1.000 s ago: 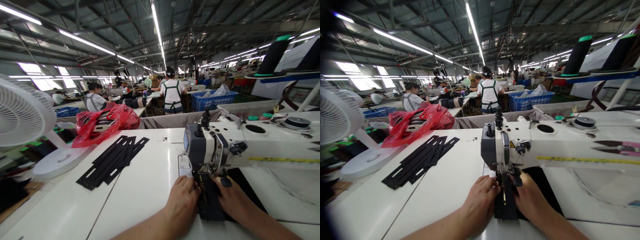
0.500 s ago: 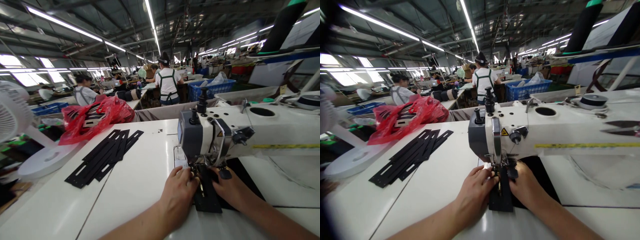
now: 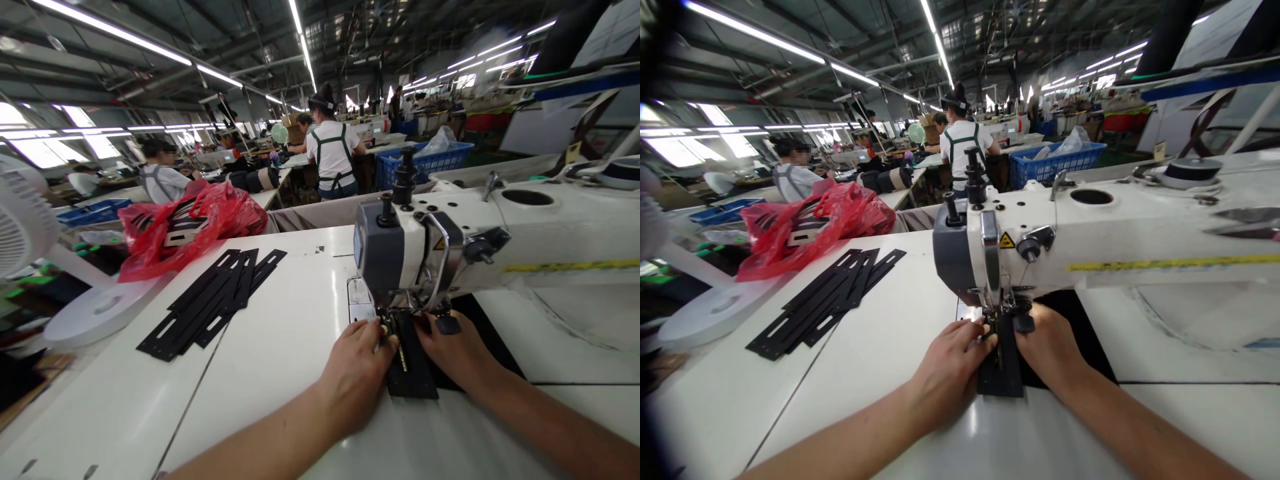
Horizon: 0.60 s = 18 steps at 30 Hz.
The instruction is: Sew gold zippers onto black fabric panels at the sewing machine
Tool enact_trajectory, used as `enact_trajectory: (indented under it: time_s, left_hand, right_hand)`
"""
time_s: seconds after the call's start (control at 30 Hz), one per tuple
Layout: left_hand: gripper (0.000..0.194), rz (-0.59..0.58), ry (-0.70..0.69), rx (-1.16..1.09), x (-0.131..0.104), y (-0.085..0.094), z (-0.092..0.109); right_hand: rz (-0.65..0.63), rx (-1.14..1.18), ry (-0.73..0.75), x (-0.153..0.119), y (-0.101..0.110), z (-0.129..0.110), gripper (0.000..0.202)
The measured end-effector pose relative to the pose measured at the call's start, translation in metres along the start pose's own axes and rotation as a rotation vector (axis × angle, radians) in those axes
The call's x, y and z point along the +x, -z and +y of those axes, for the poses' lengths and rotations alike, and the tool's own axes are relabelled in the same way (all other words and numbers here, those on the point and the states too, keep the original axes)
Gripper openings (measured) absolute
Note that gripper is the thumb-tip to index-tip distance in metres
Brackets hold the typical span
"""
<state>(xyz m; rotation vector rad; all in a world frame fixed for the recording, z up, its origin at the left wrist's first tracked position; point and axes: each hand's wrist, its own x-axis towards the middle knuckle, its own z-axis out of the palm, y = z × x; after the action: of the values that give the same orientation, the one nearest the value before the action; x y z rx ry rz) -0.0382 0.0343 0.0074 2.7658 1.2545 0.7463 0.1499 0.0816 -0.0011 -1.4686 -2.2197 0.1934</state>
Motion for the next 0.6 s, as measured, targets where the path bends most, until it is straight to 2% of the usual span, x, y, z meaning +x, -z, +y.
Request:
enact_trajectory:
  time_s: [0.07,0.13,0.2,0.27,0.37,0.5,0.6]
  left_hand:
    - [0.029,0.017,-0.042,-0.01,-0.005,0.004,0.004]
    - [0.027,0.052,-0.104,0.019,-0.01,0.005,0.009]
    - [0.026,0.087,-0.156,0.088,-0.013,0.004,0.012]
    - [0.026,0.103,-0.183,0.152,-0.013,0.002,0.014]
    - [0.026,0.12,-0.187,0.193,-0.01,-0.003,0.013]
    - [0.027,0.176,-0.172,0.176,-0.004,-0.006,0.009]
    - [0.027,0.177,-0.167,0.148,0.0,-0.007,0.004]
  right_hand:
    - [0.032,0.015,0.152,-0.023,0.01,-0.003,0.024]
    - [0.097,0.008,0.365,-0.046,0.016,-0.003,0.028]
    - [0.141,-0.036,0.493,-0.062,0.018,-0.002,0.032]
    - [0.154,-0.073,0.528,-0.066,0.018,-0.002,0.035]
    - [0.16,-0.069,0.537,-0.059,0.018,-0.004,0.036]
    - [0.148,-0.048,0.534,-0.048,0.019,-0.006,0.038]
    - [0.114,-0.053,0.517,-0.043,0.017,-0.003,0.038]
